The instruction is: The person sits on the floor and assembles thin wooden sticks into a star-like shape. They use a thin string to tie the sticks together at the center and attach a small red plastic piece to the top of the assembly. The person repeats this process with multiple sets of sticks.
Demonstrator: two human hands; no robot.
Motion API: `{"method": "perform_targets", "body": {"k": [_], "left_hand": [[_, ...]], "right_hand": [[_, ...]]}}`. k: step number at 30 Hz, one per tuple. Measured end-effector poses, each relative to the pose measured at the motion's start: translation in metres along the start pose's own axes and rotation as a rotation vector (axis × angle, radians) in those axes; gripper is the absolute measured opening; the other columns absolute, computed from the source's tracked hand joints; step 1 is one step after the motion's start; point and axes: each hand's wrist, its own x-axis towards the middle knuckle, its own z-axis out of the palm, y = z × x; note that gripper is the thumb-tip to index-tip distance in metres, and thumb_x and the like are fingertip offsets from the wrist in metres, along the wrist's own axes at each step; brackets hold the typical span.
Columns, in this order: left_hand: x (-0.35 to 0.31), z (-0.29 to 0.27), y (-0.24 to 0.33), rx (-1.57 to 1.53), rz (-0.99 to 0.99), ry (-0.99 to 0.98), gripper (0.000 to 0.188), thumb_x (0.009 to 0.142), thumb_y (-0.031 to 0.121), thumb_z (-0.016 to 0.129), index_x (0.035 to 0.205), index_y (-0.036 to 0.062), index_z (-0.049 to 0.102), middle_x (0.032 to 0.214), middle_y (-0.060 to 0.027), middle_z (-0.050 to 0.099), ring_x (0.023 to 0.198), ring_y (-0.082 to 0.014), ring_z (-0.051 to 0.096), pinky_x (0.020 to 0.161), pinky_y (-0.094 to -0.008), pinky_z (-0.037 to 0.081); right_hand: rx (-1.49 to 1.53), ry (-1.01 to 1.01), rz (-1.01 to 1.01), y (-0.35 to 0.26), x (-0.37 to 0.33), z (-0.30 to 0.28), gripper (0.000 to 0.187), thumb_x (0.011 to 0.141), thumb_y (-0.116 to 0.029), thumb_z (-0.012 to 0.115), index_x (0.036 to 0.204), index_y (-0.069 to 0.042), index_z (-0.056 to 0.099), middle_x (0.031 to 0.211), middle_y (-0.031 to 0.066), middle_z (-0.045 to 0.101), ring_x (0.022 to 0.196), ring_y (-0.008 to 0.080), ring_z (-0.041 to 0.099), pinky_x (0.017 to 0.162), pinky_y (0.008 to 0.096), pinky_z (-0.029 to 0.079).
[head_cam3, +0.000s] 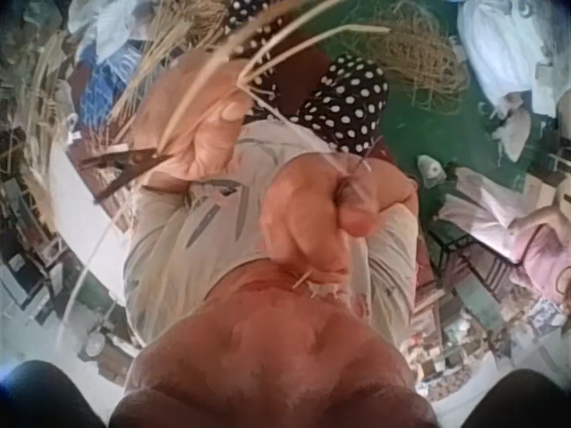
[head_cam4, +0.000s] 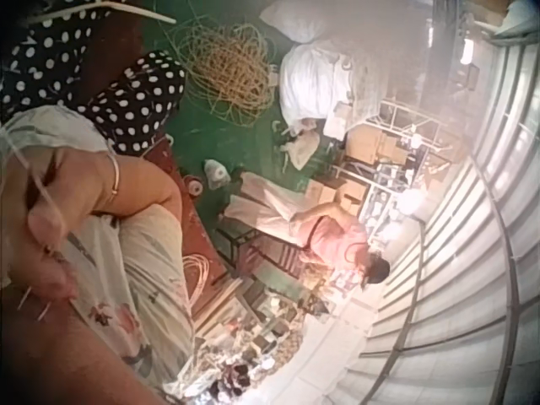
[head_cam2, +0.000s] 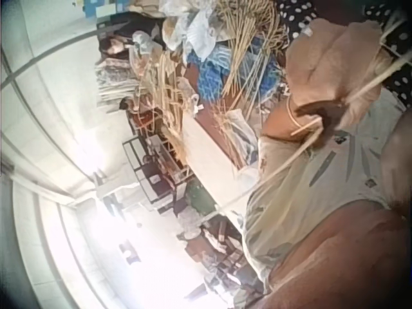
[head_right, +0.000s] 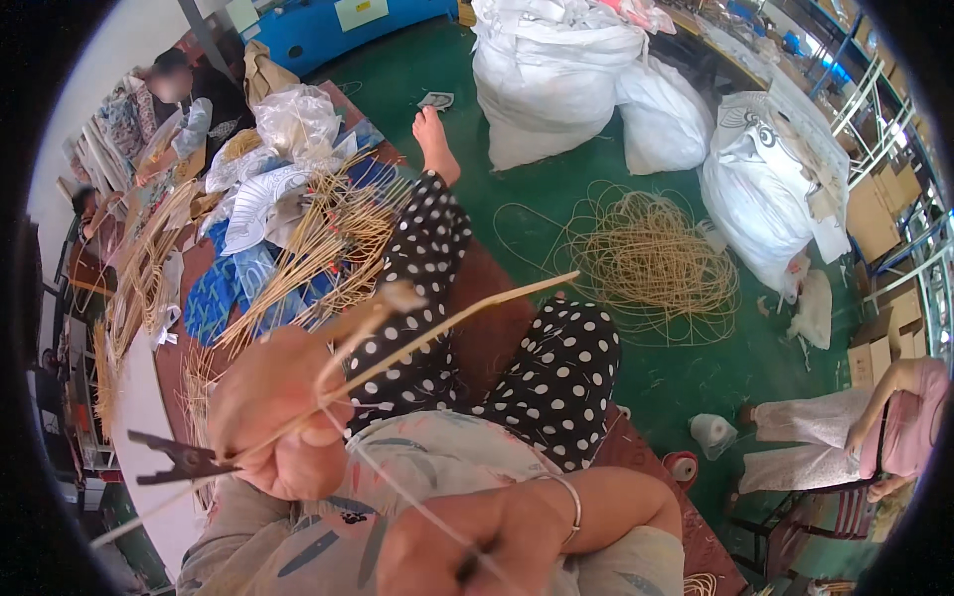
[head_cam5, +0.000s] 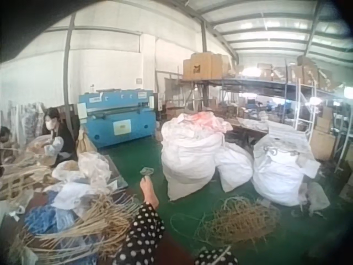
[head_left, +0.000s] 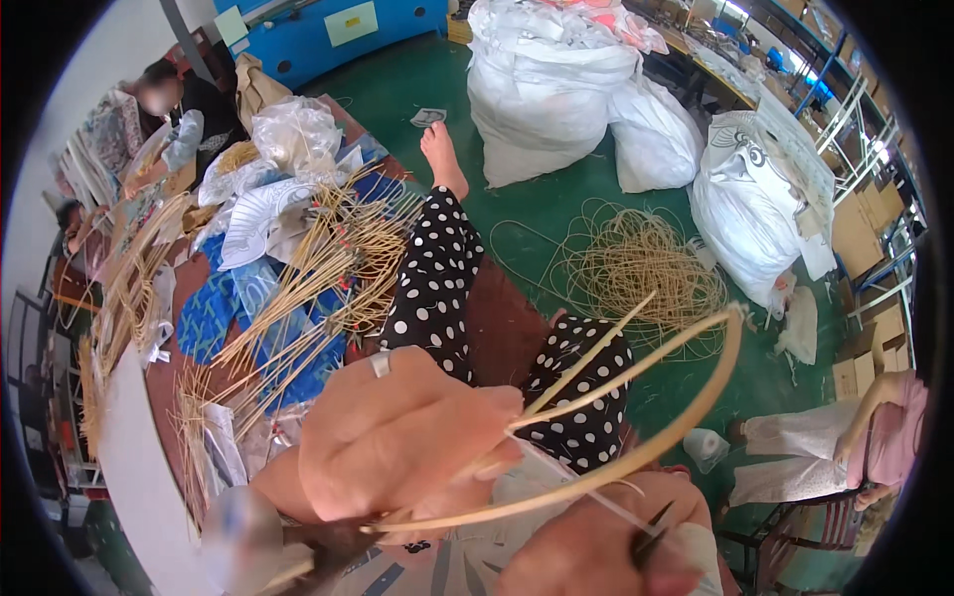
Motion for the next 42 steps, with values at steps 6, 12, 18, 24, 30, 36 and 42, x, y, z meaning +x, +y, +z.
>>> {"method": "perform_targets", "body": {"k": [6,12,18,24,30,36,42], "left_hand": [[0.007,0.005,-0.002,0.044,0.015,0.023,0.011,0.081,0.010,0.055,0.085,-0.0005,0.057,0.072,-0.0107,0.057,0.056,-0.0181,0.053,0.048,-0.0291,0.040],[-0.003,-0.003,-0.002,0.048,0.007,0.046,0.008,0.081,0.009,0.054,0.082,0.0005,0.055,0.070,-0.0102,0.056,0.055,-0.0181,0.052,0.048,-0.0294,0.040],[0.001,0.003,-0.008,0.001,0.034,0.023,0.007,0.080,0.008,0.052,0.078,0.0015,0.053,0.068,-0.0098,0.054,0.054,-0.0181,0.051,0.047,-0.0297,0.039],[-0.006,0.003,-0.003,0.005,0.038,0.013,0.007,0.080,0.007,0.051,0.074,0.0025,0.051,0.066,-0.0093,0.053,0.054,-0.0181,0.050,0.047,-0.0300,0.039],[-0.010,0.016,-0.010,0.125,0.027,-0.100,0.009,0.079,0.006,0.050,0.071,0.0035,0.049,0.065,-0.0089,0.051,0.053,-0.0181,0.049,0.047,-0.0303,0.039],[-0.002,0.034,-0.016,0.244,0.067,-0.080,0.009,0.079,0.004,0.049,0.070,0.0044,0.048,0.064,-0.0085,0.051,0.052,-0.0184,0.049,0.047,-0.0307,0.038],[-0.014,0.023,-0.020,0.132,-0.018,0.159,0.004,0.078,0.001,0.050,0.081,0.0026,0.051,0.066,-0.0054,0.050,0.055,-0.0133,0.044,0.046,-0.0277,0.036]], "right_hand": [[-0.647,-0.123,0.050,-0.034,0.002,-0.013,0.031,0.082,-0.026,0.051,0.074,0.003,0.058,0.064,0.0121,0.056,0.050,0.0222,0.054,0.042,0.0309,0.040],[-1.612,0.003,-0.004,-0.040,0.003,0.003,0.024,0.076,-0.024,0.057,0.073,0.000,0.060,0.064,0.0084,0.056,0.053,0.0202,0.054,0.046,0.0291,0.041],[-2.349,-0.035,-0.274,-0.034,0.000,0.021,0.019,0.069,-0.021,0.063,0.071,-0.003,0.061,0.064,0.0047,0.055,0.055,0.0181,0.054,0.050,0.0273,0.042],[-2.510,0.287,-0.318,-0.033,0.012,0.031,0.022,0.056,-0.011,0.067,0.077,-0.005,0.062,0.065,0.0014,0.055,0.056,0.0197,0.056,0.051,0.0272,0.044],[-2.363,0.104,-0.176,-0.062,0.014,0.001,0.021,0.063,-0.003,0.063,0.084,-0.007,0.061,0.065,0.0028,0.055,0.053,0.0213,0.054,0.046,0.0275,0.042],[-2.035,0.560,-0.330,-0.066,-0.013,-0.054,0.007,0.073,-0.005,0.059,0.079,-0.004,0.055,0.067,0.0066,0.054,0.055,0.0160,0.053,0.049,0.0269,0.041],[-1.730,0.285,0.185,-0.066,-0.013,0.006,0.003,0.076,-0.008,0.055,0.077,-0.005,0.055,0.068,0.0060,0.055,0.059,0.0158,0.054,0.053,0.0260,0.043]]}}
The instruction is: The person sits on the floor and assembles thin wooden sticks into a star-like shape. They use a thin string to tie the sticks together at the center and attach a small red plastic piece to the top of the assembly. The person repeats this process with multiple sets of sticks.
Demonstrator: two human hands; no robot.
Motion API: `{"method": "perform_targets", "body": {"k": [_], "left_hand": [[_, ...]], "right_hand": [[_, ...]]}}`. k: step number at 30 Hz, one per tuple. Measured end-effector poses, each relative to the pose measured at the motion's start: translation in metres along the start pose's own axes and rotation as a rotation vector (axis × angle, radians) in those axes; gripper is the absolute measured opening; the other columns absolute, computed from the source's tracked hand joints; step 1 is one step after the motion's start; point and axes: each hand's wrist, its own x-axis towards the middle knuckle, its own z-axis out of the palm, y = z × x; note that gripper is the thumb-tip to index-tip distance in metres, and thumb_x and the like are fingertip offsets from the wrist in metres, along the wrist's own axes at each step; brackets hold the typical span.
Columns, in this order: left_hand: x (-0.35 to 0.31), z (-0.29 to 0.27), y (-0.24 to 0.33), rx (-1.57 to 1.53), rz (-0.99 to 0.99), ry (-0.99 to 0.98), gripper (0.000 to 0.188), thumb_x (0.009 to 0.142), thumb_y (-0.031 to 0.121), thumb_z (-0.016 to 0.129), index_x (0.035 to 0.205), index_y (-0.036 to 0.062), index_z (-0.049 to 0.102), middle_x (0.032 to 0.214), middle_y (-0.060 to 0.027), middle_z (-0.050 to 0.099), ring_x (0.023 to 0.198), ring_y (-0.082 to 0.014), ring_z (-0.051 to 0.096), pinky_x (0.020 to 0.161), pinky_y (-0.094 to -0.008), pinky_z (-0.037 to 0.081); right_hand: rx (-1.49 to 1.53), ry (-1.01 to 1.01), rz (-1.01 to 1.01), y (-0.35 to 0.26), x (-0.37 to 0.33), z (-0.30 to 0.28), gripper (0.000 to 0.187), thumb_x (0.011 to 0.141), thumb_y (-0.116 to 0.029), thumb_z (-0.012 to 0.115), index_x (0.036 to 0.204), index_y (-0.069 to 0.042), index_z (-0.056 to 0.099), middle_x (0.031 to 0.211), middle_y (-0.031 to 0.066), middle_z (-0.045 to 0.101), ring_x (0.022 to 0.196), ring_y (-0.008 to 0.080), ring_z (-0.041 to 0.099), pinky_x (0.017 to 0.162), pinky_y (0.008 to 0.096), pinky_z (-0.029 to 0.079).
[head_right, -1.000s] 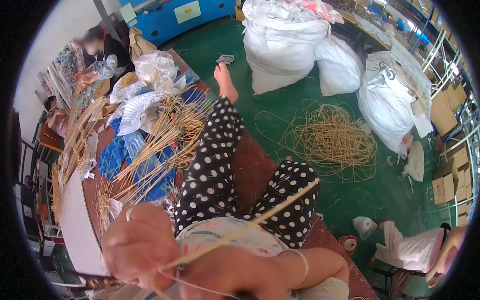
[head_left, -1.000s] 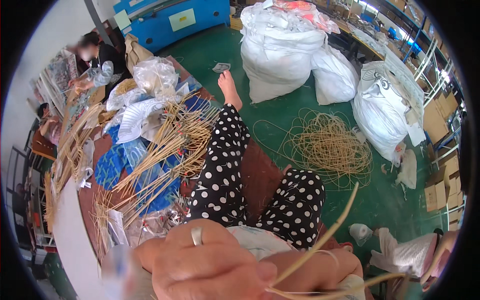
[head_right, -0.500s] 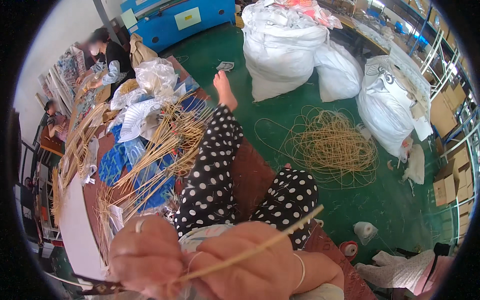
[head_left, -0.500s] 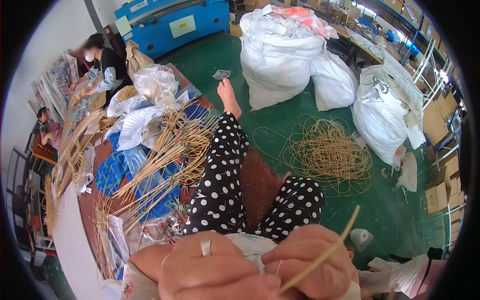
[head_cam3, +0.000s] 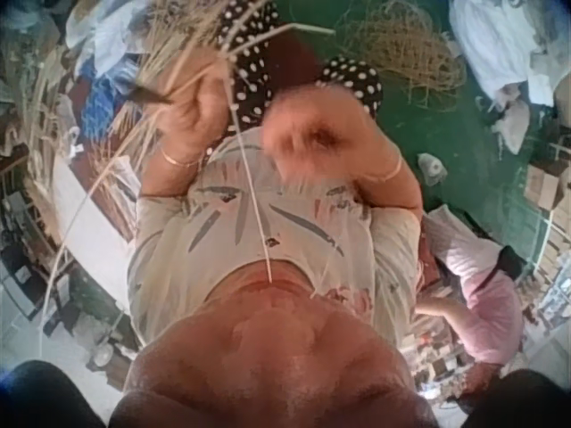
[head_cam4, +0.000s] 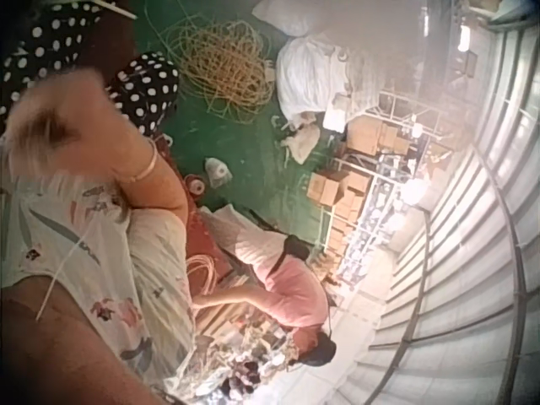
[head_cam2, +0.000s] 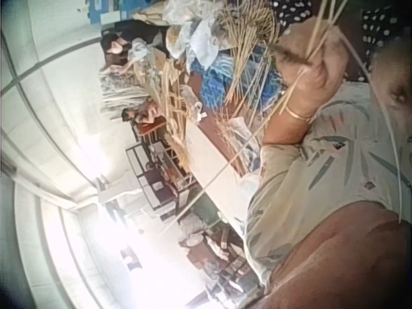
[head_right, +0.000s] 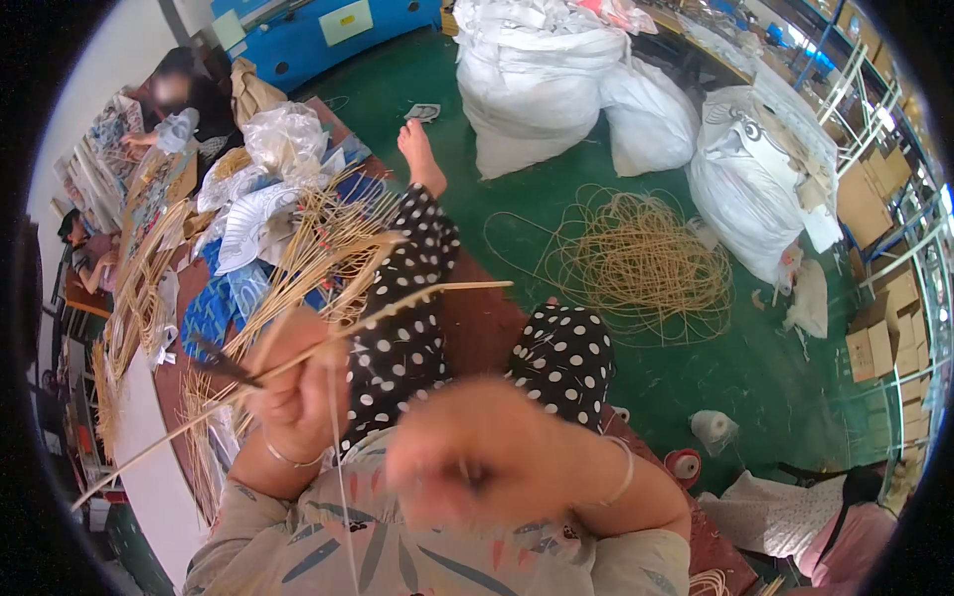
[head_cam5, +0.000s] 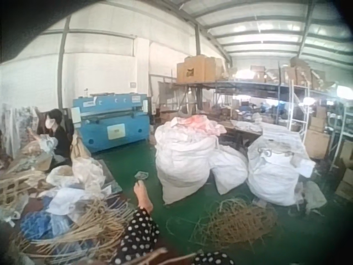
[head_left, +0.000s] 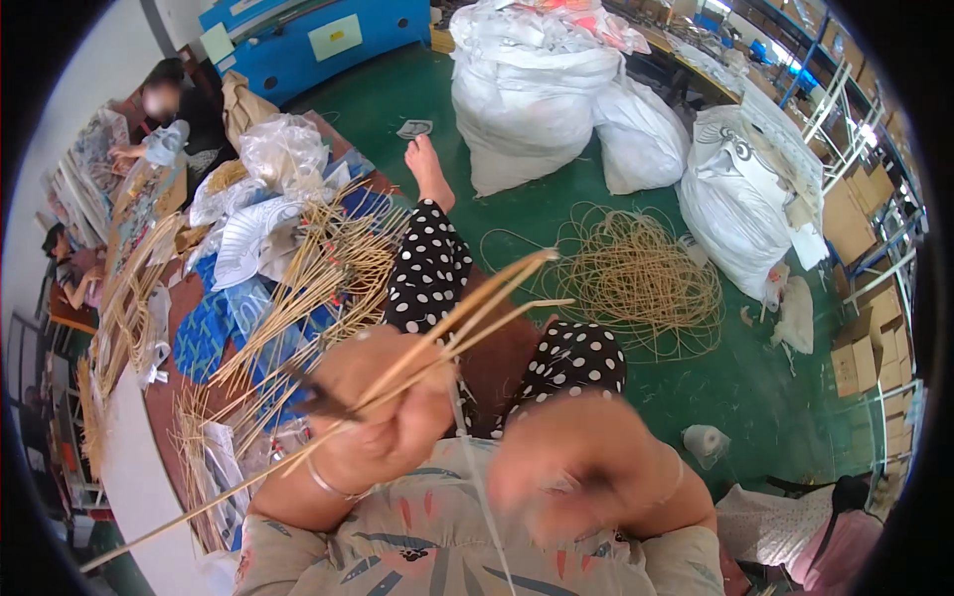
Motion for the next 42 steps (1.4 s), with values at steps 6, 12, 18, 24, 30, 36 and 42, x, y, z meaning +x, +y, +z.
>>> {"method": "perform_targets", "body": {"k": [6,12,18,24,30,36,42], "left_hand": [[0.003,-0.028,-0.009,0.083,-0.208,0.690,0.015,0.081,0.012,0.050,0.070,0.0034,0.052,0.062,-0.0040,0.048,0.055,-0.0155,0.045,0.055,-0.0254,0.040],[-0.006,-0.082,-0.013,1.552,-0.089,0.540,0.014,0.073,0.008,0.054,0.060,0.0074,0.052,0.059,-0.0062,0.054,0.059,-0.0204,0.056,0.052,-0.0308,0.044],[0.008,0.015,-0.040,-0.121,0.090,0.182,0.010,0.070,0.000,0.053,0.064,0.0070,0.050,0.063,-0.0055,0.050,0.055,-0.0205,0.049,0.050,-0.0313,0.040],[0.033,0.017,0.005,0.037,0.302,0.034,0.011,0.073,0.005,0.053,0.063,0.0085,0.050,0.056,-0.0044,0.049,0.041,-0.0205,0.046,0.036,-0.0327,0.034],[0.015,-0.010,0.028,-0.303,0.224,-0.030,0.004,0.070,0.006,0.056,0.068,0.0042,0.054,0.057,-0.0067,0.052,0.042,-0.0209,0.046,0.039,-0.0309,0.034],[0.016,0.001,0.029,-0.344,0.166,0.073,0.011,0.069,0.005,0.053,0.059,0.0087,0.051,0.052,-0.0025,0.048,0.038,-0.0157,0.041,0.036,-0.0288,0.031],[0.020,-0.007,0.022,-0.257,0.132,-0.136,0.009,0.072,0.008,0.052,0.063,0.0099,0.052,0.051,-0.0030,0.047,0.039,-0.0191,0.043,0.035,-0.0325,0.031]], "right_hand": [[0.389,-0.543,-0.506,-0.058,-0.026,-0.014,0.025,0.085,-0.017,0.046,0.079,0.006,0.055,0.067,0.0116,0.054,0.054,0.0199,0.054,0.040,0.0259,0.040],[0.175,-0.480,-0.544,-0.045,-0.021,-0.025,0.015,0.078,-0.015,0.052,0.073,0.000,0.053,0.069,0.0097,0.053,0.059,0.0212,0.054,0.045,0.0283,0.040],[-0.467,0.108,-0.284,0.019,0.014,0.003,0.018,0.076,-0.028,0.055,0.071,-0.010,0.053,0.065,0.0047,0.052,0.054,0.0236,0.052,0.049,0.0307,0.041],[0.968,0.281,0.238,-0.008,-0.001,0.019,0.026,0.082,-0.030,0.053,0.073,-0.005,0.055,0.059,0.0107,0.050,0.053,0.0248,0.053,0.049,0.0321,0.041],[-0.283,0.289,-0.287,-0.010,-0.008,0.021,0.022,0.078,-0.022,0.059,0.076,0.000,0.056,0.063,0.0115,0.054,0.053,0.0219,0.055,0.048,0.0300,0.043],[-0.718,0.304,-0.415,-0.012,0.001,0.012,0.025,0.061,-0.007,0.070,0.079,0.002,0.056,0.068,0.0096,0.060,0.057,0.0187,0.059,0.049,0.0291,0.047],[-0.822,0.404,-0.431,0.008,0.013,0.014,0.017,0.065,-0.003,0.062,0.080,-0.001,0.054,0.068,0.0066,0.057,0.053,0.0197,0.054,0.048,0.0290,0.043]]}}
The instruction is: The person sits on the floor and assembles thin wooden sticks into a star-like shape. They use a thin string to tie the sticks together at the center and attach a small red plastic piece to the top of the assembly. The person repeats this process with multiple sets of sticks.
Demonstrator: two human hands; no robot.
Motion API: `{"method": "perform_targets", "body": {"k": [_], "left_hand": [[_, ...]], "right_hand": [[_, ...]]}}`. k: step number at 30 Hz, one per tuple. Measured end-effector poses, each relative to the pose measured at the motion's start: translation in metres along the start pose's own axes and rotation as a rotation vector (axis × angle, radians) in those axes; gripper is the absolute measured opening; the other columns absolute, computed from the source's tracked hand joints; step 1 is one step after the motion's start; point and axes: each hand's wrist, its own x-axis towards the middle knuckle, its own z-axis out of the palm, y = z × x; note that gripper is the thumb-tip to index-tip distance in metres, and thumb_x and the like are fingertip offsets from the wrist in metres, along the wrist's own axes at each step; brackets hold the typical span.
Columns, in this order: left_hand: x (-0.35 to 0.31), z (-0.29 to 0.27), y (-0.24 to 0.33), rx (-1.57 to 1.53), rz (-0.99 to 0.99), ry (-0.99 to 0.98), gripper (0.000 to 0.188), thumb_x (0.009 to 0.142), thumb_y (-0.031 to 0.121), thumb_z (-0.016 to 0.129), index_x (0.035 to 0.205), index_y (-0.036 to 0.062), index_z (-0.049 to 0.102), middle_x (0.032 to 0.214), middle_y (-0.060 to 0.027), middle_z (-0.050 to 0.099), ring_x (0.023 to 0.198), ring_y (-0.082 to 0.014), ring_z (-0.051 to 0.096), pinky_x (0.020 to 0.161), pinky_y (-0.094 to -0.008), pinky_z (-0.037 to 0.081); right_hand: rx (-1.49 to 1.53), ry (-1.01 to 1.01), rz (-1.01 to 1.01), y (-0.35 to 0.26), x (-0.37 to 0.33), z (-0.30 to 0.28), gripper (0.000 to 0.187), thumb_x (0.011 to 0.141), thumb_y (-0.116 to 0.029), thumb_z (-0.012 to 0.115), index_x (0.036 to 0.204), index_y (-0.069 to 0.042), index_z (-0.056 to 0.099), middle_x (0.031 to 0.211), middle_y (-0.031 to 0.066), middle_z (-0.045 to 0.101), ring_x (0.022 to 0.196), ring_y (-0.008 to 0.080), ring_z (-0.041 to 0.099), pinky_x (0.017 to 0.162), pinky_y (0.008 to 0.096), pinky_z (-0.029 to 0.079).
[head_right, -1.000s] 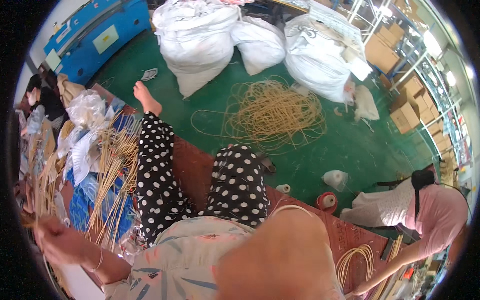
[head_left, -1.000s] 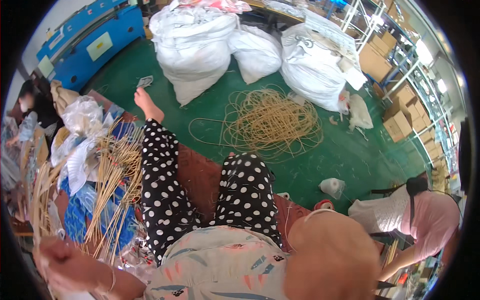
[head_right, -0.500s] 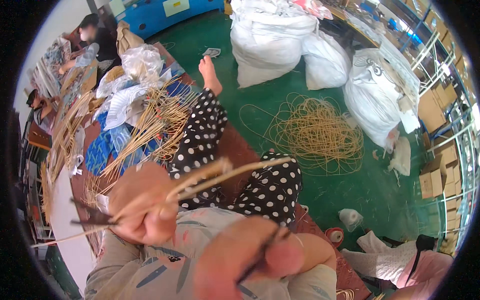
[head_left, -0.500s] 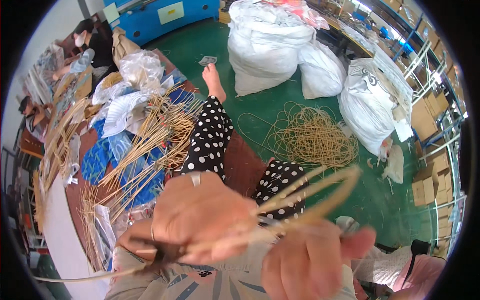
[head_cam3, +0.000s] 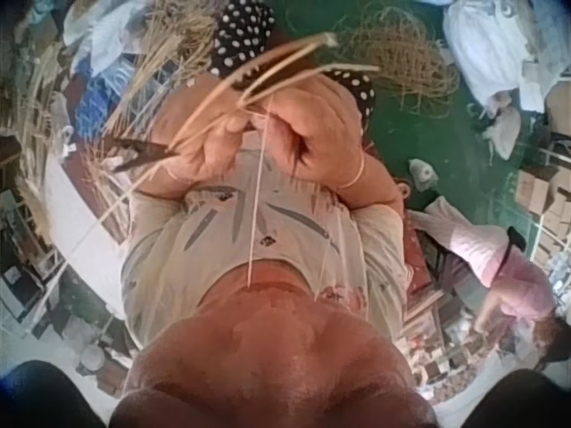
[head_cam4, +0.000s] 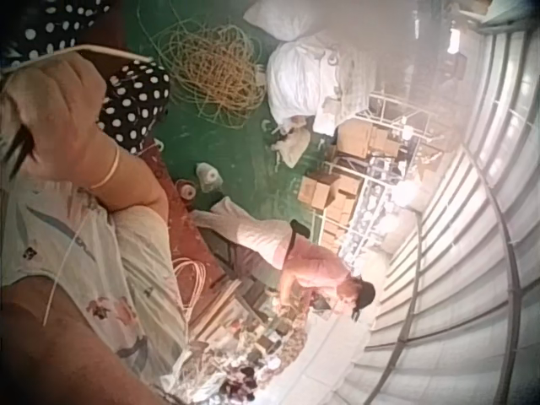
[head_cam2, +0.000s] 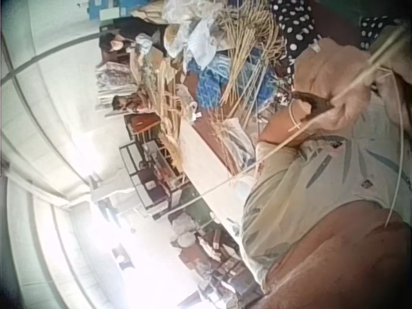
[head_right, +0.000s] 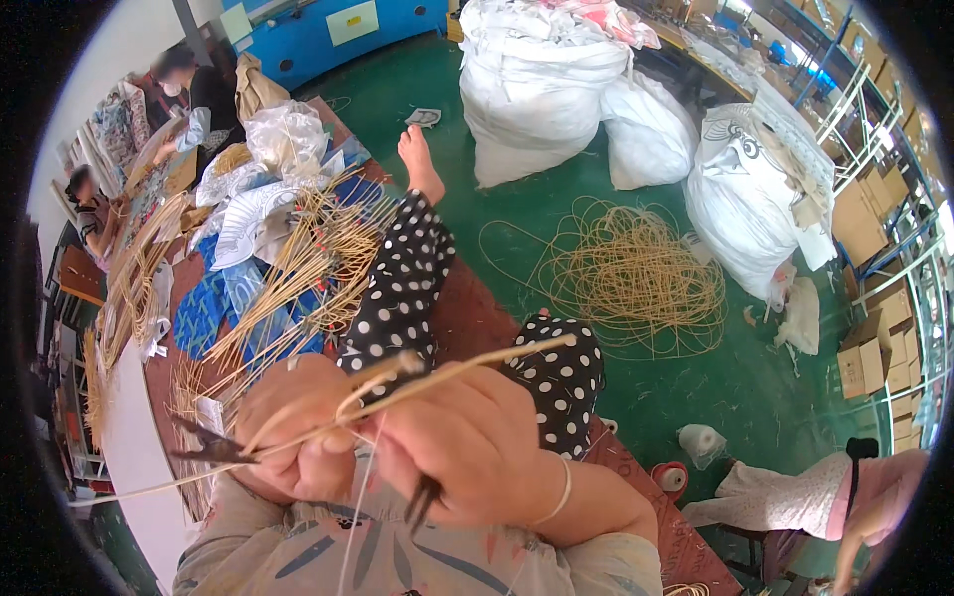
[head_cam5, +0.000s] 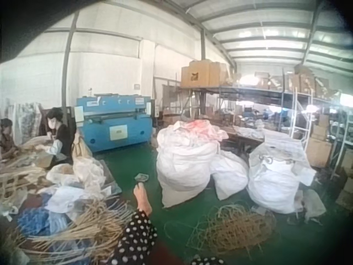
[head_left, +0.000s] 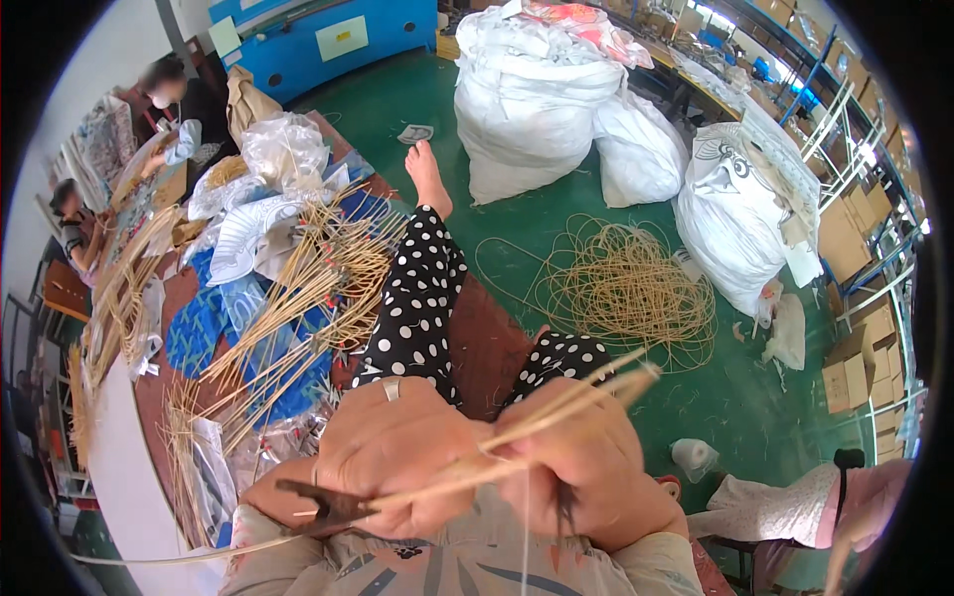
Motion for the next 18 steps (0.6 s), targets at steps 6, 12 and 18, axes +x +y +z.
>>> {"method": "perform_targets", "body": {"k": [6,12,18], "left_hand": [[-0.009,0.010,-0.018,0.095,-0.077,-0.058,0.003,0.076,0.003,0.052,0.074,0.0043,0.055,0.063,-0.0081,0.053,0.048,-0.0262,0.048,0.040,-0.0362,0.036],[-0.017,0.014,-0.037,0.275,-0.012,0.134,0.002,0.077,0.002,0.052,0.076,0.0023,0.055,0.065,-0.0106,0.055,0.052,-0.0264,0.053,0.044,-0.0344,0.040],[-0.006,0.020,-0.038,0.283,0.010,0.184,0.006,0.075,0.000,0.053,0.070,0.0050,0.052,0.060,-0.0075,0.051,0.049,-0.0223,0.051,0.043,-0.0295,0.038]], "right_hand": [[0.001,0.163,0.045,0.028,-0.012,0.030,0.013,0.068,0.001,0.058,0.079,-0.003,0.052,0.064,0.0069,0.053,0.050,0.0226,0.050,0.045,0.0305,0.040],[0.107,0.055,0.083,0.024,-0.009,0.024,0.013,0.067,-0.002,0.063,0.073,-0.004,0.052,0.066,0.0073,0.055,0.049,0.0201,0.049,0.044,0.0273,0.038],[1.072,-0.016,0.466,-0.002,-0.002,0.012,0.014,0.076,-0.011,0.063,0.070,-0.003,0.052,0.062,0.0059,0.053,0.051,0.0183,0.049,0.044,0.0257,0.035]]}}
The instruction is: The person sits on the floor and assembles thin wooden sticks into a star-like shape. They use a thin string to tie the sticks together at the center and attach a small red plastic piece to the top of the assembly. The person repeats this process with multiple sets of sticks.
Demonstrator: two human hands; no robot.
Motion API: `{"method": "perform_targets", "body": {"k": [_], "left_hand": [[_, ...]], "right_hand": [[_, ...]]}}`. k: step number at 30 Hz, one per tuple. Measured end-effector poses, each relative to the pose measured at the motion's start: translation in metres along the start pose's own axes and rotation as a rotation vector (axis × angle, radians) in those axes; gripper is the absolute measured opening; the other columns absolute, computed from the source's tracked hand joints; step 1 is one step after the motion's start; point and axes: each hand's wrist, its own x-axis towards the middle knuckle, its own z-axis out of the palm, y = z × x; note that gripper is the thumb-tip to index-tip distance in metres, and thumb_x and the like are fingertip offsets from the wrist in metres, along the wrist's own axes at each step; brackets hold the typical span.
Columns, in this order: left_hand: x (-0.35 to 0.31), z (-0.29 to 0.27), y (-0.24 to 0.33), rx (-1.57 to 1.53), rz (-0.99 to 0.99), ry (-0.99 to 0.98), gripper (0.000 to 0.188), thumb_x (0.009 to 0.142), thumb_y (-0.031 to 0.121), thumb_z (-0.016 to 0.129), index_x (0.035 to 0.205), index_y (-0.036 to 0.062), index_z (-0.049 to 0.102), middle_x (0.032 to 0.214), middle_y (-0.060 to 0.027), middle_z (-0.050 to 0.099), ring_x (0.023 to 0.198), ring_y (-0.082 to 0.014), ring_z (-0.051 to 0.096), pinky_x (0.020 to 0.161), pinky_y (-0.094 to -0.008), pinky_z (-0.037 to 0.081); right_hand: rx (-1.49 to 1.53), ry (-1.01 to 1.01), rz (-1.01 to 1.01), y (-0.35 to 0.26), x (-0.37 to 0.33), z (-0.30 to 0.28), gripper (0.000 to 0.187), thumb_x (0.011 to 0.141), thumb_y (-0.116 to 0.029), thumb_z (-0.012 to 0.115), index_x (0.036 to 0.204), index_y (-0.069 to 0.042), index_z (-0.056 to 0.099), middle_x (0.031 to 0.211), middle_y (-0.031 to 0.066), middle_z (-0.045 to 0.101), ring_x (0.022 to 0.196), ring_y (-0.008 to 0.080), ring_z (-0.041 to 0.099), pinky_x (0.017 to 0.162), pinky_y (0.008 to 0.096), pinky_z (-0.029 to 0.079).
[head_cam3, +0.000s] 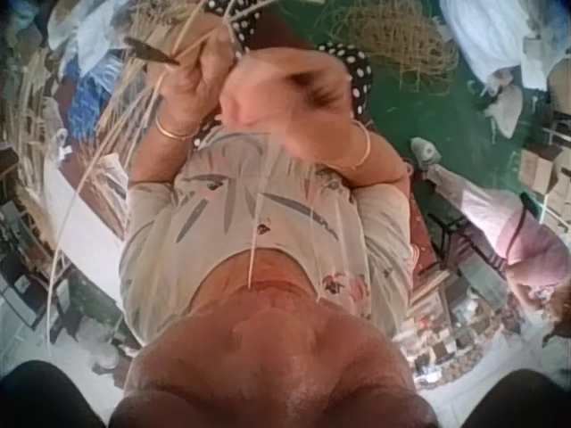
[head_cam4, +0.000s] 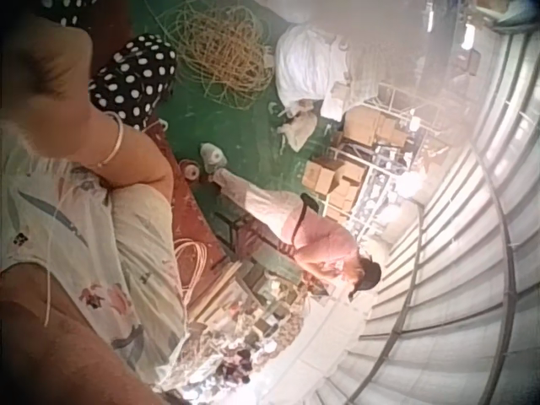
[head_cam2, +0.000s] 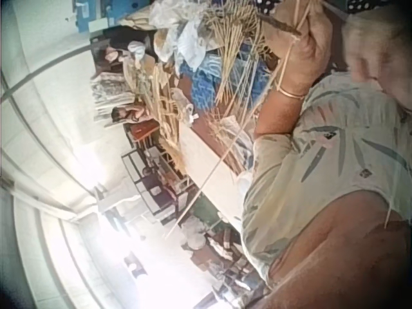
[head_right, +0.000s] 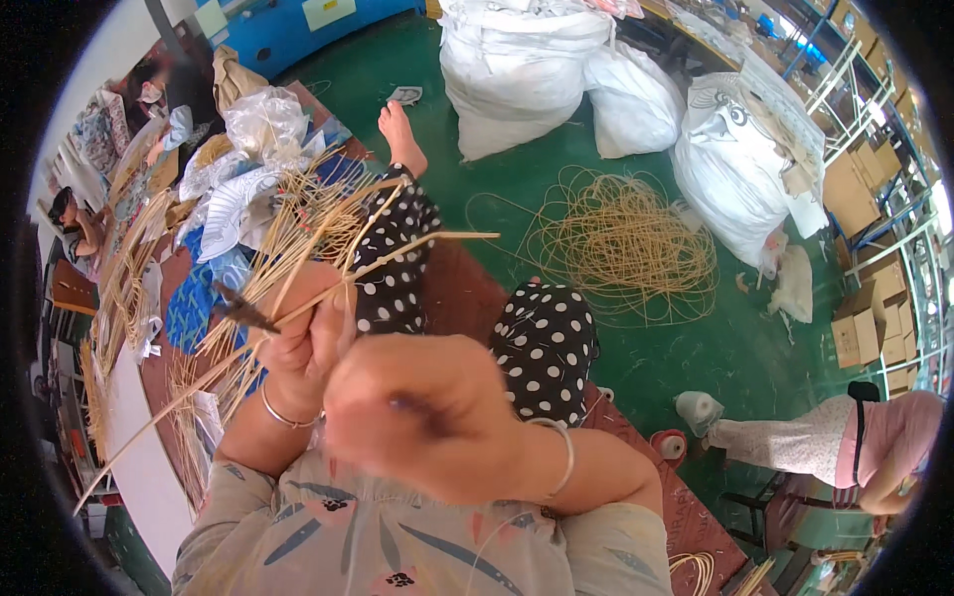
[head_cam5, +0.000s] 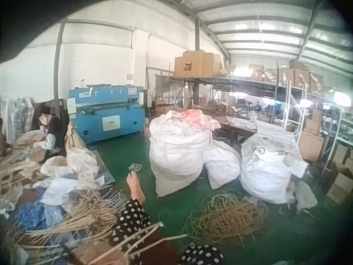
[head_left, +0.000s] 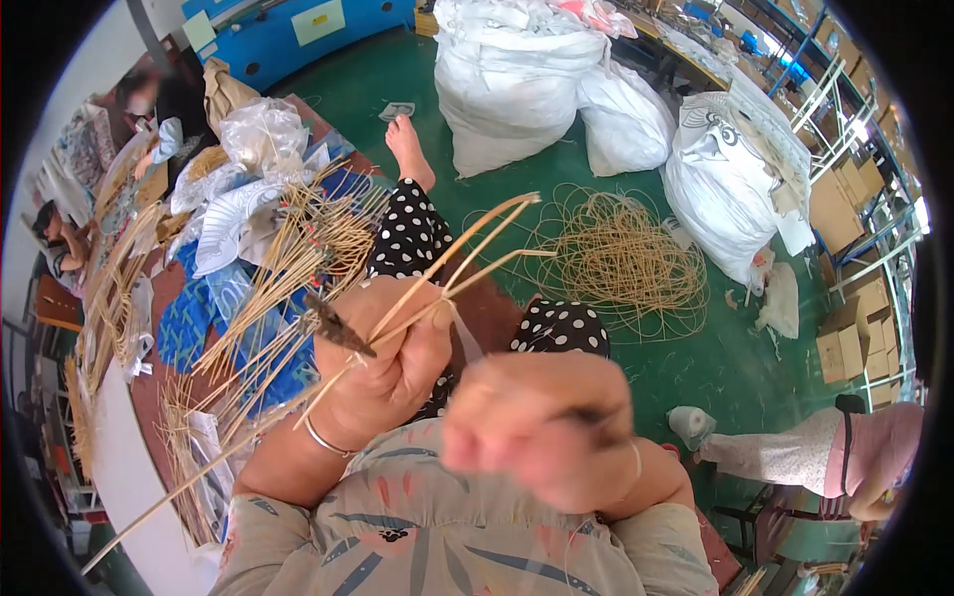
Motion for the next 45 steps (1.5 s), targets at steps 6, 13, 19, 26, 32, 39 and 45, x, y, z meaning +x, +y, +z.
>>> {"method": "perform_targets", "body": {"k": [6,13,19,26,32,39,45], "left_hand": [[0.009,-0.027,0.026,-0.221,0.086,-0.035,0.003,0.070,0.006,0.055,0.068,0.0064,0.054,0.058,-0.0049,0.053,0.043,-0.0161,0.048,0.038,-0.0248,0.035],[0.002,-0.026,0.047,-0.393,0.091,0.117,0.015,0.072,0.013,0.063,0.071,0.0006,0.053,0.061,-0.0067,0.054,0.044,-0.0174,0.047,0.037,-0.0296,0.034],[0.002,-0.027,0.030,-0.258,0.055,-0.124,0.005,0.073,0.006,0.057,0.077,0.0025,0.056,0.066,-0.0075,0.055,0.050,-0.0196,0.050,0.040,-0.0295,0.035],[-0.030,0.012,-0.014,-0.041,-0.058,-0.142,0.009,0.079,0.003,0.051,0.086,0.0021,0.057,0.071,-0.0102,0.056,0.053,-0.0236,0.054,0.042,-0.0297,0.038],[-0.022,0.008,-0.012,-0.432,-0.335,-0.130,0.012,0.086,0.007,0.049,0.094,-0.0010,0.054,0.065,-0.0010,0.050,0.052,-0.0055,0.041,0.045,-0.0188,0.034],[-0.008,-0.010,0.013,-0.828,-0.633,-0.097,0.027,0.081,0.018,0.059,0.099,0.0000,0.051,0.067,-0.0015,0.052,0.049,-0.0038,0.041,0.042,-0.0156,0.032],[-0.001,-0.012,0.023,-0.958,-0.762,-0.167,0.031,0.075,0.014,0.065,0.098,-0.0008,0.052,0.067,-0.0021,0.053,0.050,-0.0040,0.041,0.042,-0.0160,0.031]], "right_hand": [[0.786,-0.297,-0.008,-0.008,-0.024,0.009,0.020,0.073,-0.018,0.065,0.077,0.001,0.057,0.066,0.0104,0.056,0.053,0.0188,0.053,0.045,0.0262,0.040],[-0.864,0.036,-0.318,-0.030,-0.011,0.007,0.025,0.066,-0.018,0.068,0.082,-0.002,0.058,0.064,0.0081,0.058,0.050,0.0200,0.054,0.045,0.0302,0.041],[-0.792,-0.008,-0.293,-0.002,0.003,-0.006,0.015,0.069,-0.004,0.063,0.083,-0.006,0.059,0.065,0.0046,0.056,0.051,0.0202,0.054,0.044,0.0293,0.040],[-0.658,0.359,0.004,0.067,-0.002,-0.033,0.006,0.073,-0.003,0.058,0.073,-0.003,0.052,0.058,0.0074,0.051,0.048,0.0145,0.048,0.046,0.0249,0.038],[-0.794,0.078,-0.201,0.039,0.002,-0.042,0.013,0.072,-0.006,0.062,0.078,-0.003,0.051,0.062,0.0063,0.052,0.051,0.0166,0.050,0.046,0.0254,0.039],[-1.319,-0.157,-0.466,-0.037,0.013,-0.050,0.040,0.058,-0.015,0.072,0.088,-0.001,0.050,0.076,0.0126,0.054,0.056,0.0246,0.052,0.046,0.0282,0.041],[-1.665,-0.253,-0.627,-0.035,0.015,-0.055,0.040,0.057,-0.016,0.069,0.091,-0.003,0.051,0.079,0.0065,0.046,0.057,0.0193,0.047,0.045,0.0280,0.038]]}}
